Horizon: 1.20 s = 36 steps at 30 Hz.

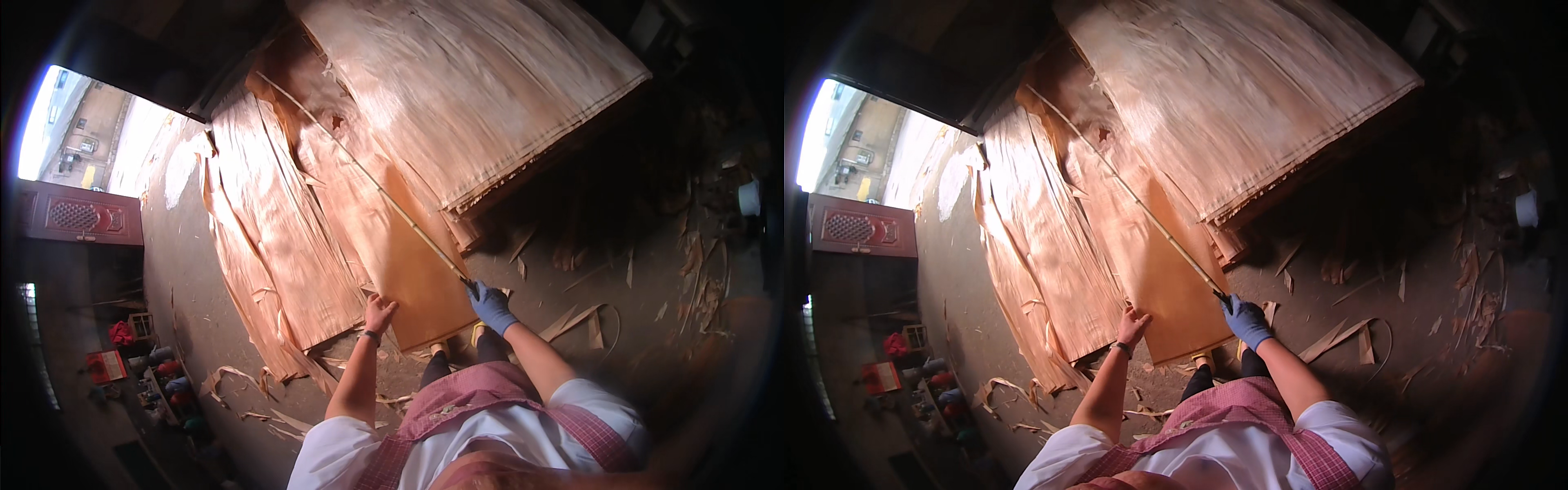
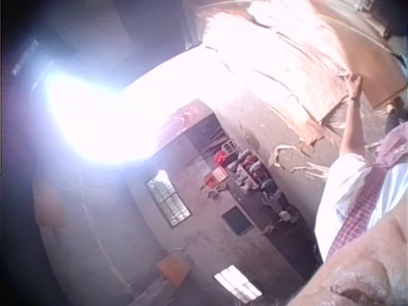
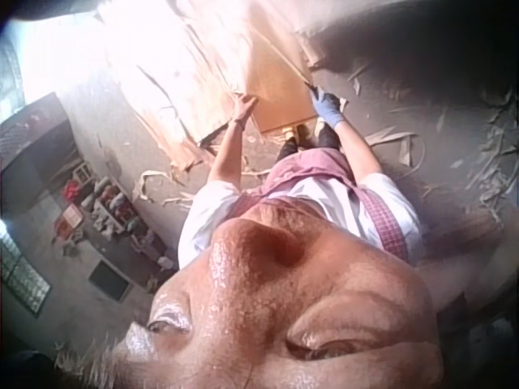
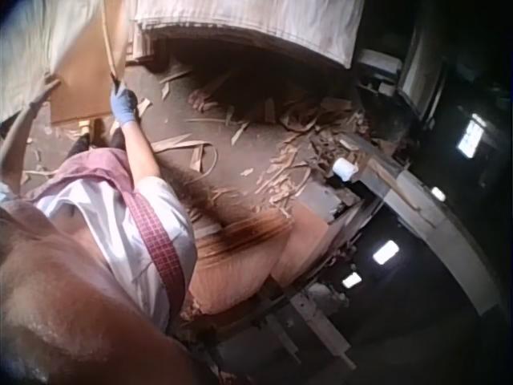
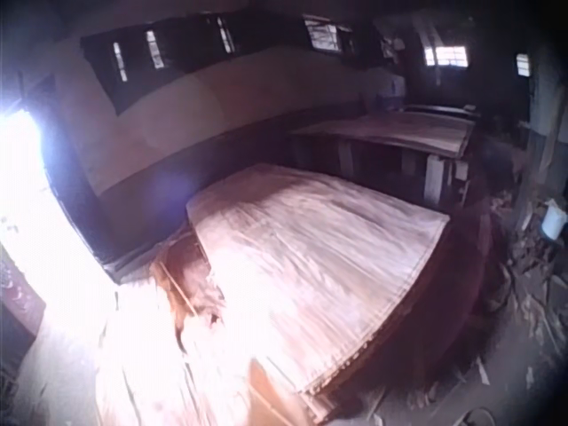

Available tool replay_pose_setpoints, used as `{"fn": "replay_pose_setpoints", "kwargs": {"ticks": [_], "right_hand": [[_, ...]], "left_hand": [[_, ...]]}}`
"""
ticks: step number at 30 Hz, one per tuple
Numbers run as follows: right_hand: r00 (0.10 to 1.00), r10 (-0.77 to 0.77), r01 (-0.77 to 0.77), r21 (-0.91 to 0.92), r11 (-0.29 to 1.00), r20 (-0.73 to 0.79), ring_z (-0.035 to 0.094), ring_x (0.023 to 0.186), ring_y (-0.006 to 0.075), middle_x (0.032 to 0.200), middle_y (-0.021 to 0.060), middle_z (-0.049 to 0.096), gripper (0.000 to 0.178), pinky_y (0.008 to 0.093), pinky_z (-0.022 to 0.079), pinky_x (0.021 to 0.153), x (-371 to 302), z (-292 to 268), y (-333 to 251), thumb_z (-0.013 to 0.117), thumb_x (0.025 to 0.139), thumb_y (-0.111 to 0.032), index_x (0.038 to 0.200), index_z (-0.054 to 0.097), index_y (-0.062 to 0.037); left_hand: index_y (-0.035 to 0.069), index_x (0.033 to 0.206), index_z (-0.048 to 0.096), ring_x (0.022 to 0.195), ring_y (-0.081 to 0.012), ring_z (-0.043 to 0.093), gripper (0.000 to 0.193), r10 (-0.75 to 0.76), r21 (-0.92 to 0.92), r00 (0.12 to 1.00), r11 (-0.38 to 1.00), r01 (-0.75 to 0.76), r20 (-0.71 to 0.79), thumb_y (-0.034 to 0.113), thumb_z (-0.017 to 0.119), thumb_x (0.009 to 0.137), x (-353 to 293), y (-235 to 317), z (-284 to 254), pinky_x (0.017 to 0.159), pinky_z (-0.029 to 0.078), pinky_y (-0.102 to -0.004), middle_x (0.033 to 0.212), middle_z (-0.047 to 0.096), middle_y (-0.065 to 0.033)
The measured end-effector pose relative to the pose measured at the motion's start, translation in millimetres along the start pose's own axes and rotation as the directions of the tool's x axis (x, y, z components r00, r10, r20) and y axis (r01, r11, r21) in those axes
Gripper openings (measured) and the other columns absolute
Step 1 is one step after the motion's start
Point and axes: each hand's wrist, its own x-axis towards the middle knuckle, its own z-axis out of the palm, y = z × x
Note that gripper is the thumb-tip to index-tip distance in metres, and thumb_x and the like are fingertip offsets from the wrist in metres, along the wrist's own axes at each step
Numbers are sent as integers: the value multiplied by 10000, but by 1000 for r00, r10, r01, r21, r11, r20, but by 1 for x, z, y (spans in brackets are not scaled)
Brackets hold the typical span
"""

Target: The person measures and cuts pieces of thin wood veneer using a tape measure and a utility knife, then applies small pieces of tape to the veneer.

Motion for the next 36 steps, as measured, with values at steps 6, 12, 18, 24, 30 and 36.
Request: {"fn": "replay_pose_setpoints", "kwargs": {"ticks": [6, 12, 18, 24, 30, 36], "right_hand": [[970, 227, -212, -157, 964, 83, 651, 783, 399, 842, 208, 671, 341, 506, 500, 682, -22, 17, 55, 466, 939, -432, 1028, 551, -114], [969, 171, -147, -144, 979, 177, 657, 779, 386, 827, 209, 670, 428, 510, 500, 686, -24, 31, 63, 362, 964, -498, 1026, 545, -115], [973, 135, -147, 55, 988, 185, 638, 827, 408, 927, 213, 663, 421, 509, 500, 697, -43, 33, 45, 364, 967, -418, 1023, 604, -76], [965, 16, -120, 384, 915, 263, 633, 904, 389, 991, 198, 659, 386, 473, 499, 760, -88, -3, 19, 370, 961, -361, 1022, 612, -67], [969, -62, -71, 509, 858, 239, 632, 891, 385, 977, 195, 656, 368, 469, 498, 750, -123, -50, 0, 376, 960, -344, 1018, 608, -64], [988, -126, 63, 509, 859, 91, 630, 878, 381, 962, 191, 652, 350, 465, 497, 740, -111, -134, -1, 381, 958, -326, 1015, 605, -62]], "left_hand": [[65, 761, 629, 1246, -369, 456, 134, 199, 187, 979, 961, -206, 52, 179, 693, 731, -11, 87, 43, 991, 421, -416, 1289, 482, -234], [49, 733, 605, 1155, -449, 506, 116, 400, 420, 903, 801, -427, 155, 154, 624, 686, 2, 174, 89, 931, 460, -456, 1332, 453, -302], [39, 851, 683, 1144, -420, 507, 249, 413, 516, 860, 687, -511, 301, 160, 606, 647, 14, 231, 145, 940, 446, -440, 1323, 470, -272], [23, 863, 685, 1118, -398, 521, 270, 448, 512, 827, 650, -562, 339, 172, 610, 650, 10, 229, 168, 918, 464, -426, 1273, 499, -239], [31, 800, 654, 1088, -405, 538, 184, 544, 343, 735, 655, -673, 404, 170, 621, 684, -20, 275, 153, 886, 478, -439, 1226, 531, -258], [104, 749, 632, 1012, -353, 575, 53, 732, 211, 639, 604, -769, 237, 148, 649, 726, -51, 369, 162, 794, 500, -426, 948, 635, -169]]}}
